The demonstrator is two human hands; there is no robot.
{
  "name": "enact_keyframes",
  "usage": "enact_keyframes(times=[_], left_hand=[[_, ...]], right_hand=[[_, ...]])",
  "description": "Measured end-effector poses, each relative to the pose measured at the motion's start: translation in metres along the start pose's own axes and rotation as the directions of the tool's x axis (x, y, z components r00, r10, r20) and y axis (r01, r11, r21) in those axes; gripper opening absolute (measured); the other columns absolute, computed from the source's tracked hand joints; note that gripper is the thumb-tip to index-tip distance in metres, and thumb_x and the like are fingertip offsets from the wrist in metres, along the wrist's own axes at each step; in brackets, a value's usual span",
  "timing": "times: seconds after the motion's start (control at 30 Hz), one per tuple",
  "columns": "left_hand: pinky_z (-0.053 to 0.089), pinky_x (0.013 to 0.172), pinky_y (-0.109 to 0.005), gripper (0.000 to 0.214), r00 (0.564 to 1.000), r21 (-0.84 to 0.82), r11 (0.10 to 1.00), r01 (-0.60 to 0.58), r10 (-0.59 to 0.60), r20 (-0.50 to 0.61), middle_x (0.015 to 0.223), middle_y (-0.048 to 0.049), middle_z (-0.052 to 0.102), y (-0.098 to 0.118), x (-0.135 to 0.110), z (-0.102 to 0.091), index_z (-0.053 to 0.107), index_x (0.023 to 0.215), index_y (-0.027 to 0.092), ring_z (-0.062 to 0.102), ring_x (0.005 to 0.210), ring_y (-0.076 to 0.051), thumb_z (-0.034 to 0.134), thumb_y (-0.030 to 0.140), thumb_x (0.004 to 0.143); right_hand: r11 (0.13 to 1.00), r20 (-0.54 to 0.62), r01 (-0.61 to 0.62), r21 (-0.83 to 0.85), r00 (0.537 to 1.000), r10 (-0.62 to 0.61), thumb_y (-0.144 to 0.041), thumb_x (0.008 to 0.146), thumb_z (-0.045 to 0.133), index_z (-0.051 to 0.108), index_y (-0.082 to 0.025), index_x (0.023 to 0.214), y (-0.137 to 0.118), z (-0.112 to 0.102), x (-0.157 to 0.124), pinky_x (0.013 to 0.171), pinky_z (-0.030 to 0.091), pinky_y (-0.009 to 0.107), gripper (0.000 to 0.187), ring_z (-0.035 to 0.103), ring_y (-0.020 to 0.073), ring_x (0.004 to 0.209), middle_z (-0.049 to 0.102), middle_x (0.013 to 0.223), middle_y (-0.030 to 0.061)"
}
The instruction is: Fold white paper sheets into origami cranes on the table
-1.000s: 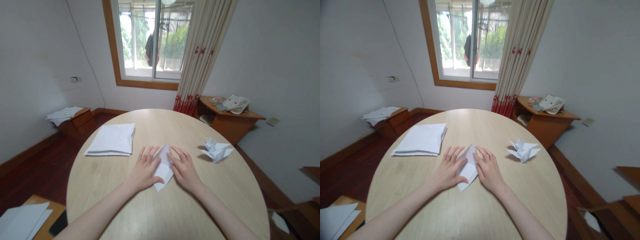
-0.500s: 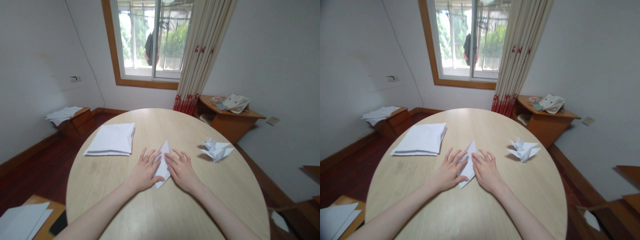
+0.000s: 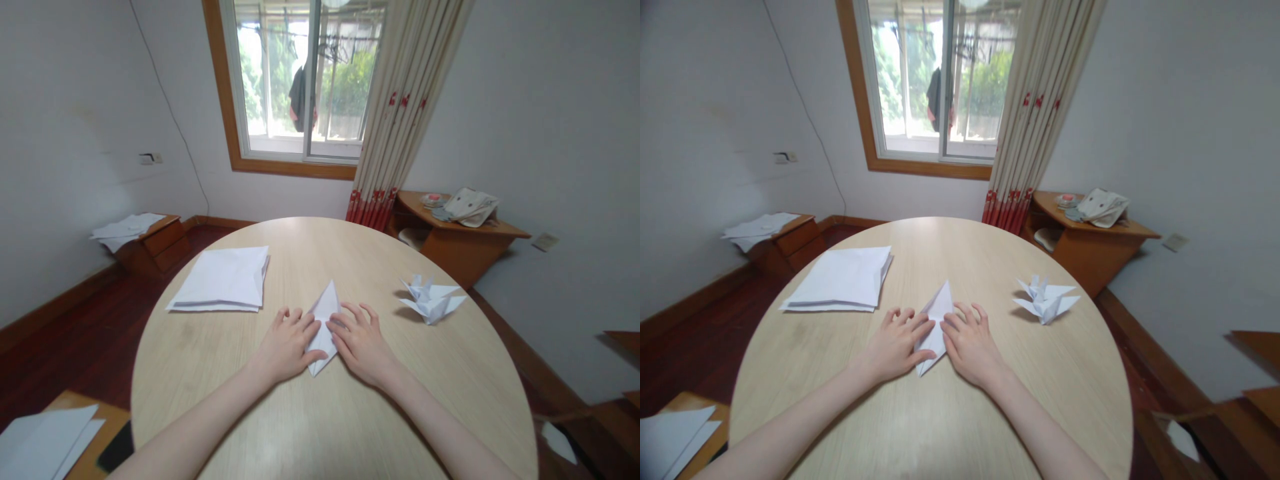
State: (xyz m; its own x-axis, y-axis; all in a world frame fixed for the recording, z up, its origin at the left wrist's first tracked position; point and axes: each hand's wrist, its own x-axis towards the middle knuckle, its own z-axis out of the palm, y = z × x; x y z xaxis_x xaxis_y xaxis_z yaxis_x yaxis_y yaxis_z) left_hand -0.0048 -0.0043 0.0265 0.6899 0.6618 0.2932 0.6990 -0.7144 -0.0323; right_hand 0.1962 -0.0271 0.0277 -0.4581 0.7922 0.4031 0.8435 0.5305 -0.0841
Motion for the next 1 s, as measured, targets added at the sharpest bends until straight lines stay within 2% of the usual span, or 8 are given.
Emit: enact_keyframes(times=[0.3,0.53,0.83,1.0], left_hand=[[0.030,0.090,-0.044,0.048,1.000,0.040,0.999,0.018,-0.018,-0.006,0.113,-0.0059,0.060,0.0014,-0.0006,-0.0009,0.053,0.119,0.024,0.047,0.104,-0.027,0.046,0.061,0.088],[0.030,0.091,-0.044,0.048,1.000,0.046,0.999,0.024,-0.025,0.014,0.111,-0.0060,0.061,0.0024,-0.0002,-0.0026,0.054,0.118,0.022,0.048,0.104,-0.027,0.048,0.059,0.088],[0.030,0.092,-0.044,0.045,0.998,0.043,0.998,0.044,-0.046,0.038,0.109,-0.0074,0.061,0.0046,0.0005,-0.0049,0.055,0.114,0.020,0.048,0.104,-0.028,0.049,0.057,0.088],[0.031,0.091,-0.044,0.044,0.998,0.052,0.998,0.046,-0.048,0.043,0.109,-0.0083,0.061,0.0049,0.0006,-0.0058,0.055,0.113,0.020,0.048,0.105,-0.028,0.050,0.056,0.088]], right_hand=[[0.999,0.041,0.008,-0.036,0.999,-0.007,-0.020,0.092,0.045,0.065,-0.024,0.109,0.0002,-0.0021,0.0013,0.106,0.017,0.050,0.026,0.046,0.0259,0.118,0.067,0.098,0.0043],[0.999,0.073,0.010,-0.033,0.997,-0.007,-0.020,0.092,0.045,0.066,-0.023,0.109,0.0004,-0.0045,0.0035,0.106,0.016,0.050,0.027,0.047,0.0259,0.117,0.068,0.095,0.0045],[0.999,0.044,0.027,-0.037,0.999,-0.025,-0.018,0.090,0.047,0.070,-0.020,0.092,0.0007,-0.0048,0.0047,0.107,0.017,0.048,0.023,0.049,0.0247,0.115,0.069,0.090,0.0042],[0.996,0.044,0.036,-0.076,0.999,-0.033,-0.018,0.090,0.047,0.070,-0.018,0.091,0.0001,-0.0042,0.0047,0.106,0.021,0.047,0.023,0.049,0.0250,0.115,0.068,0.090,0.0063]])
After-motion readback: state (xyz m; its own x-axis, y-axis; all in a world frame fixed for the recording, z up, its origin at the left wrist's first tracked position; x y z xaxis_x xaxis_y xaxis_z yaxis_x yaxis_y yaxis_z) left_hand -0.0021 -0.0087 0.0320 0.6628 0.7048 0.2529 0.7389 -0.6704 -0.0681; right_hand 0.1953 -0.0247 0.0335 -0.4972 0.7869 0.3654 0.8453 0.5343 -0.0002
